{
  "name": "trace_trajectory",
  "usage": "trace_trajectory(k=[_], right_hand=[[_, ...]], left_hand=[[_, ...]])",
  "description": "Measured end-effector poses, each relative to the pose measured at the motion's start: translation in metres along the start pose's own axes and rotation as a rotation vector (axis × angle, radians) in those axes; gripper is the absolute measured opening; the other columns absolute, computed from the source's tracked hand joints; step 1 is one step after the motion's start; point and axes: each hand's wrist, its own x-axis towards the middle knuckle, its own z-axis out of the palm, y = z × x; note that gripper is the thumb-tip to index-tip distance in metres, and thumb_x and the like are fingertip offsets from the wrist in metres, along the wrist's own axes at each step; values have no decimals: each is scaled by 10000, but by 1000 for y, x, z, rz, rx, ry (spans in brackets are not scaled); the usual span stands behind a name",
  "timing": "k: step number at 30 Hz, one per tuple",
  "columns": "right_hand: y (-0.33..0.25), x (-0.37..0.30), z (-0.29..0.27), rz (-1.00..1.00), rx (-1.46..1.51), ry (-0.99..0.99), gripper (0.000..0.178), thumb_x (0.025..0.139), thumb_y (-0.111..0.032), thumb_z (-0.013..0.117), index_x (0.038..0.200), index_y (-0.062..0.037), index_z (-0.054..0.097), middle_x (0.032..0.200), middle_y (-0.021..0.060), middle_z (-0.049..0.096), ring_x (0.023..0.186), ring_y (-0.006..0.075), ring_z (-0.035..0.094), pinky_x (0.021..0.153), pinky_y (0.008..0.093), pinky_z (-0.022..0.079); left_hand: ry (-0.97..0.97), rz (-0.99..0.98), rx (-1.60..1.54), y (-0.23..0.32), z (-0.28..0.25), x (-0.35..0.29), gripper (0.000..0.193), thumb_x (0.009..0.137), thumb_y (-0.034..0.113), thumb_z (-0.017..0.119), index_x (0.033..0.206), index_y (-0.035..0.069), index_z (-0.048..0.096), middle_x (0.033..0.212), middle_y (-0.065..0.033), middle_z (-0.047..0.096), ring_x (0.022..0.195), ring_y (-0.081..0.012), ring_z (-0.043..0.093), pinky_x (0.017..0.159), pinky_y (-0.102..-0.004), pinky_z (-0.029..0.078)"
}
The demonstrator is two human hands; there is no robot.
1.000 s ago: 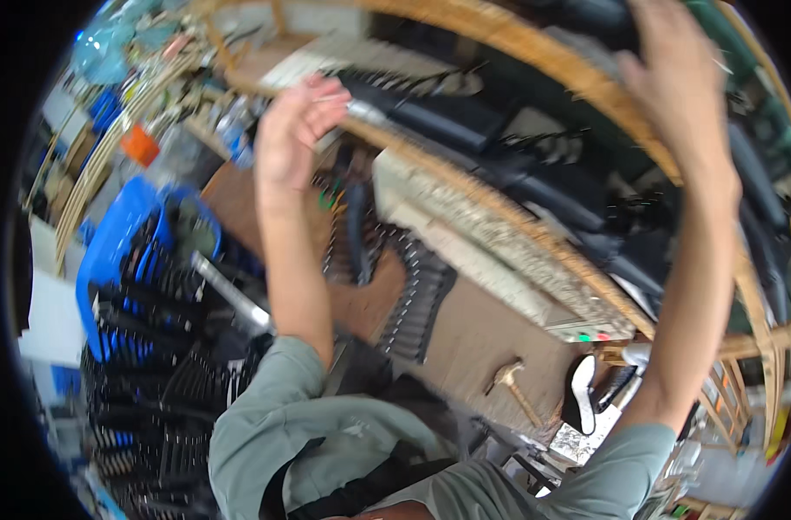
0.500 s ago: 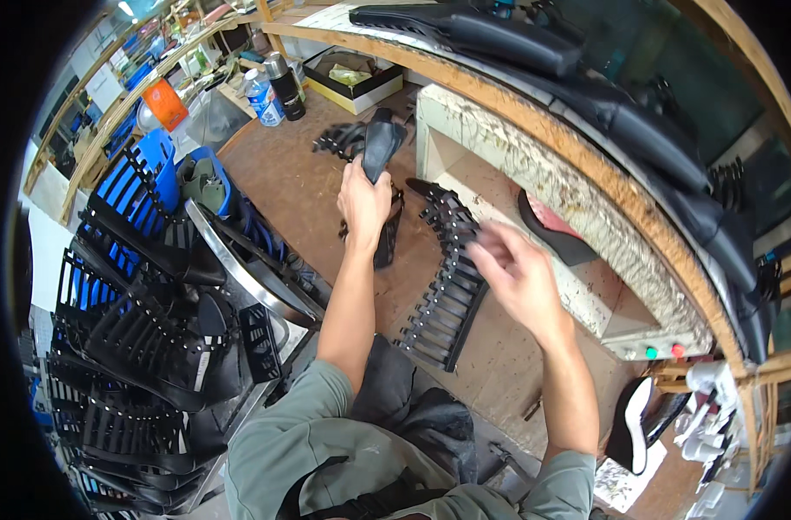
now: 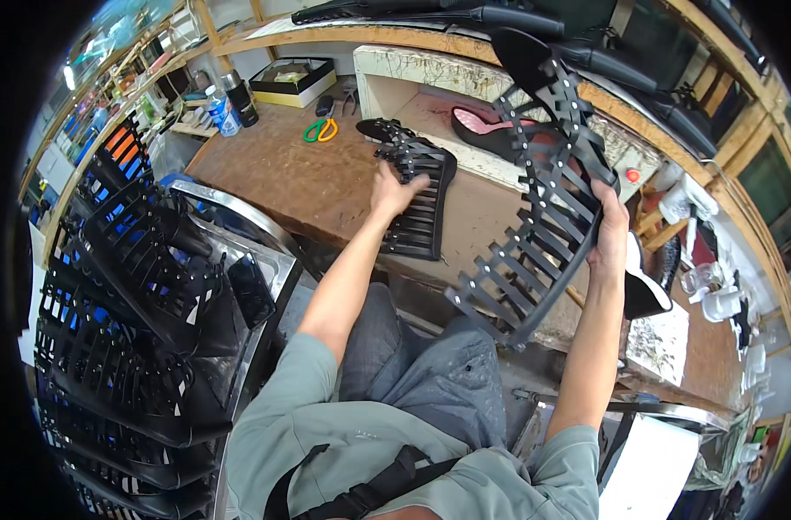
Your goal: Assembling and finishing black gladiator-style high-heeled sandals using a hammer to secure components.
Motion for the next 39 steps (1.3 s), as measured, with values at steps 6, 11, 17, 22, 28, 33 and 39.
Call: trace_trajectory(k=[6,11,17,22,28,33,39], right_hand=[[10,-36,-29,192,21,49,311,834,-217,605,1029,25,590,883,146,675,697,240,667,617,349,575],[51,-6,-26,403,185,-144,341,813,-216,635,1046,28,581,907,141,678,697,219,673,584,317,583],[62,28,3,417,40,-215,270,795,-208,673,967,-18,588,837,87,663,603,144,632,470,257,527],[45,57,48,315,-270,-305,320,832,-277,636,1033,-29,615,881,63,674,663,110,594,541,194,424],[118,87,188,564,179,-723,330,849,-234,632,1077,1,591,993,118,661,872,222,647,791,372,548],[236,135,159,355,26,-319,532,776,-109,710,1189,16,399,1035,166,596,874,257,644,695,440,572],[245,139,124,311,-329,-40,549,770,-188,738,1158,-15,389,976,140,617,723,237,660,558,408,568]], left_hand=[[-519,-86,-353,-20,-5,-53,490,718,277,760,1015,-69,584,790,-153,659,658,-239,655,597,-348,522],[272,-490,-779,-54,-64,30,1108,681,733,627,1271,-132,266,831,-145,568,501,-141,527,420,-288,471],[-115,-500,-542,-79,-65,112,455,848,391,595,1016,-31,566,655,-95,565,472,-155,536,407,-280,448],[-684,-186,-1014,-40,-74,-6,185,785,126,574,930,37,646,638,-11,582,368,-54,358,335,-220,241],[-1180,-70,-1368,-63,-94,-116,286,826,140,619,1068,-9,629,925,-102,665,851,-190,623,788,-318,494],[-1555,233,-888,-45,-74,-129,354,848,98,634,1171,-29,567,1140,-110,608,1091,-167,542,933,-300,418],[-1547,243,-793,-35,-49,-159,381,898,150,585,1245,-1,540,1164,-92,612,1077,-138,532,947,-300,408]])
